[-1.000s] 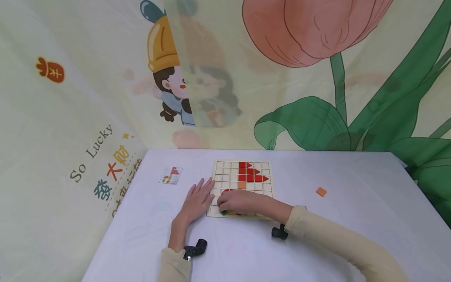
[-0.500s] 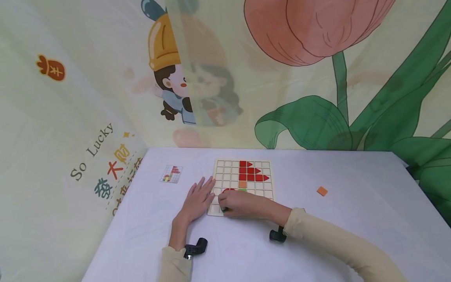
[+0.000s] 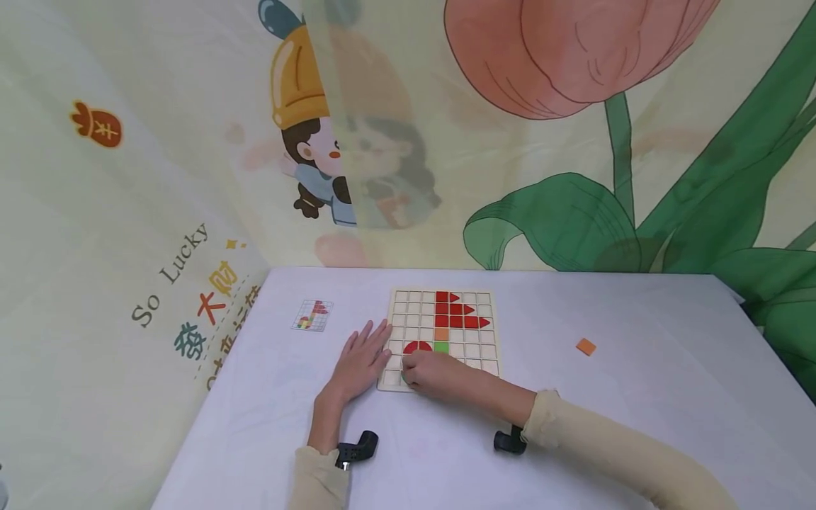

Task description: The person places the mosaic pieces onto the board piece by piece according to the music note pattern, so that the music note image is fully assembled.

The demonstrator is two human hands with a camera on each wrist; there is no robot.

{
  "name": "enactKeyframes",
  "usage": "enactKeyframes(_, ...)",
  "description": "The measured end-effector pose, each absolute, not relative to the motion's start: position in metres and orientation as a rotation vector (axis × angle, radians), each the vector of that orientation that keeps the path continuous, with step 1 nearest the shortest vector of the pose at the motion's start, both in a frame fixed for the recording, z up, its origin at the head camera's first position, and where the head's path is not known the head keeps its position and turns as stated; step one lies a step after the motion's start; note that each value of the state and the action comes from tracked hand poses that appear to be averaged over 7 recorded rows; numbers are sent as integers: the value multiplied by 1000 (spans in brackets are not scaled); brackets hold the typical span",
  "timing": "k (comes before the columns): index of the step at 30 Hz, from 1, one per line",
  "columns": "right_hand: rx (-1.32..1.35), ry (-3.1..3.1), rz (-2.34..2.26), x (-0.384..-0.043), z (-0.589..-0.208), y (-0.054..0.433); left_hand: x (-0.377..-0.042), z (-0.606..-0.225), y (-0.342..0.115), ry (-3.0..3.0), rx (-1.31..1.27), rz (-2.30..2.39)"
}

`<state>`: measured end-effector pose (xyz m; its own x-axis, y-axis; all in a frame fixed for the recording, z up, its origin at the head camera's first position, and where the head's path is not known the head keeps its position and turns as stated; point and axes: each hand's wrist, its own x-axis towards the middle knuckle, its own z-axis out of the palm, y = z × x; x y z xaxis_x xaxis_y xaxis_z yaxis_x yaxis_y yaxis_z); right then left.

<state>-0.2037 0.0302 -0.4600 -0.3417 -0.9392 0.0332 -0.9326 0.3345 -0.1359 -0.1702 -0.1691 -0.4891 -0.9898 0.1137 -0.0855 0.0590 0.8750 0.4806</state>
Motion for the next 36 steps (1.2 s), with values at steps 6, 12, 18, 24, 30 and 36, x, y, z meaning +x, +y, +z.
enactKeyframes(6, -1823, 2603, 13, -194, -459, 38, -170, -489, -166, 2939, 131, 744)
enactKeyframes(12, -1946, 2582, -154, -179, -458, 73, -170, -489, -166, 2923, 132, 749)
enactKeyframes(18, -1724, 2653, -370, -167, -455, 149, -170, -490, -165, 2932, 143, 762)
enactKeyframes(24, -1317, 3031, -472, -180, -466, 236, -170, -490, -166, 2926, 123, 746)
enactKeyframes(30, -795, 3158, -729, -209, -471, 289, -170, -490, -168, 2926, 113, 758)
enactKeyframes(36, -587, 3054, -697, -222, -474, 301, -170, -490, -168, 2924, 127, 774)
